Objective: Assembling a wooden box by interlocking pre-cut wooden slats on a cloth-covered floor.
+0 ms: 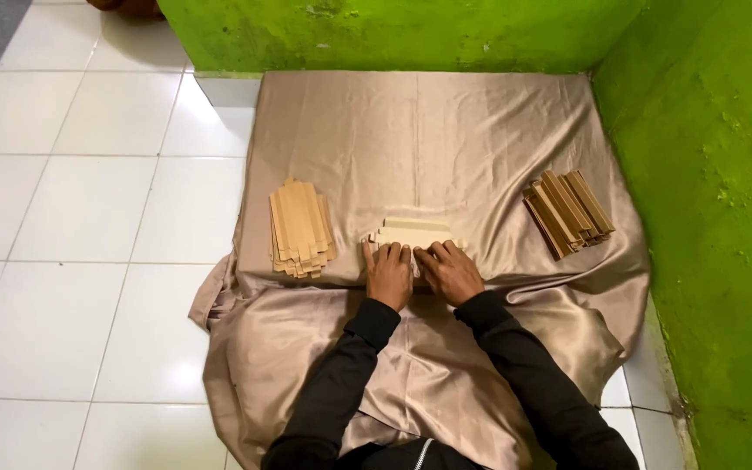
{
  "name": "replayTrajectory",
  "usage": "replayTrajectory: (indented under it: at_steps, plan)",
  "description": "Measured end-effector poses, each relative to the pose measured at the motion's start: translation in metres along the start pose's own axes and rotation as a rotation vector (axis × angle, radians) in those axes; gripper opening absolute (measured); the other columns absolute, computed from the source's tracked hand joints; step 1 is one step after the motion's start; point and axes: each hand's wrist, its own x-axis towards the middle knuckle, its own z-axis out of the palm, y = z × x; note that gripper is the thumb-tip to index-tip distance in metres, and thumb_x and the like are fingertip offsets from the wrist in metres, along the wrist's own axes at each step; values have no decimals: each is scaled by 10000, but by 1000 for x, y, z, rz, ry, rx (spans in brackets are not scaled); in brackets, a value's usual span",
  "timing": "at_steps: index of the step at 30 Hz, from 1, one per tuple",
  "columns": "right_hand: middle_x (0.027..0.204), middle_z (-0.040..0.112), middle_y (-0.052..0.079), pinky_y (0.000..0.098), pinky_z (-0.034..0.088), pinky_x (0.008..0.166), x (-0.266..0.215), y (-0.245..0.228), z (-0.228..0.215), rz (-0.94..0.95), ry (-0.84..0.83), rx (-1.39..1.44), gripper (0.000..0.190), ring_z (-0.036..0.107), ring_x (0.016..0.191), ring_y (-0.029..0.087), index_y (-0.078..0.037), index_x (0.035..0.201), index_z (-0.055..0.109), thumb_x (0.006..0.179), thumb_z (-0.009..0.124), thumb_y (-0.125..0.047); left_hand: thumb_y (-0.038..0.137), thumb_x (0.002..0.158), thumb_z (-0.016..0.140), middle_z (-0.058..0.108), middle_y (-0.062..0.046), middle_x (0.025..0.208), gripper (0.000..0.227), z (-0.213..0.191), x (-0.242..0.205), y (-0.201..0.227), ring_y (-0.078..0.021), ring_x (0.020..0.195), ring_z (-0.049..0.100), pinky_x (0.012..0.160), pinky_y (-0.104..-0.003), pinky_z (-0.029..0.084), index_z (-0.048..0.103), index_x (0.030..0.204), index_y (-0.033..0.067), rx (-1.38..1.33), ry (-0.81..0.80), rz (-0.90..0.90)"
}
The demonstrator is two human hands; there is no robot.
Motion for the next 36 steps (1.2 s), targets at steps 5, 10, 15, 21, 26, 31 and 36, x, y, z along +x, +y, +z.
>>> replayTrajectory:
  at_steps: [5, 10, 15, 21, 26, 31, 36]
  plan:
    - [939, 535, 30, 371, 512, 741, -11, -7, 6, 61, 7, 46, 320, 547, 869, 238, -162, 1239, 682, 924, 634, -192, 290, 925, 669, 574, -62, 1069, 310, -12, -7, 2, -285, 1098, 564, 1156, -728, 195, 668, 1176, 107, -88, -22, -76]
    - [994, 532, 15, 353, 506, 790, -28, 0, 31, 113, 61, 61, 331, 541, 922, 224, -212, 1279, 663, 954, 607, -201, 321, 915, 703, 549, -40, 1024, 298, -17, -9, 1, -261, 1062, 551, 1163, -725, 187, 671, 1136, 124, -96, -35, -84]
    - [1110, 583, 62, 411, 525, 882, -38, 3, 37, 23, 197, 95, 280, 599, 1055, 285, -191, 1208, 655, 928, 661, -182, 280, 855, 780, 560, -70, 1162, 508, -26, -18, 0, -281, 1173, 531, 1177, -746, 117, 599, 1297, 107, -132, -83, -62]
    - [1215, 577, 62, 466, 456, 1023, -39, 5, 33, 63, 248, 24, 390, 551, 1199, 285, -211, 1247, 662, 903, 703, -391, 280, 958, 688, 559, -86, 1231, 427, -8, -28, -15, -281, 1281, 500, 1173, -739, 135, 564, 1339, 131, -152, 120, -14]
    - [1202, 577, 56, 447, 447, 973, -39, 12, 40, 136, 245, 19, 350, 576, 1120, 276, -235, 1270, 653, 968, 631, -410, 272, 993, 629, 551, -63, 1154, 234, -20, -17, -20, -290, 1216, 513, 1158, -695, 234, 654, 1194, 155, -180, 200, 15]
    - [1115, 576, -6, 409, 458, 903, -29, 9, 25, 234, 163, 93, 251, 595, 1048, 235, -287, 1250, 663, 1020, 580, -346, 153, 913, 700, 559, -53, 1060, 158, -8, -9, -31, -281, 1093, 530, 1076, -544, 379, 734, 1067, 158, -121, 245, 8]
    - [1144, 535, -5, 422, 505, 787, -6, 24, 22, 343, -12, 170, 156, 598, 1015, 261, -279, 1078, 668, 948, 667, -366, 225, 887, 730, 514, -45, 1029, 115, -5, 7, -34, -301, 1077, 485, 937, -477, 421, 723, 981, 159, -203, 141, -93]
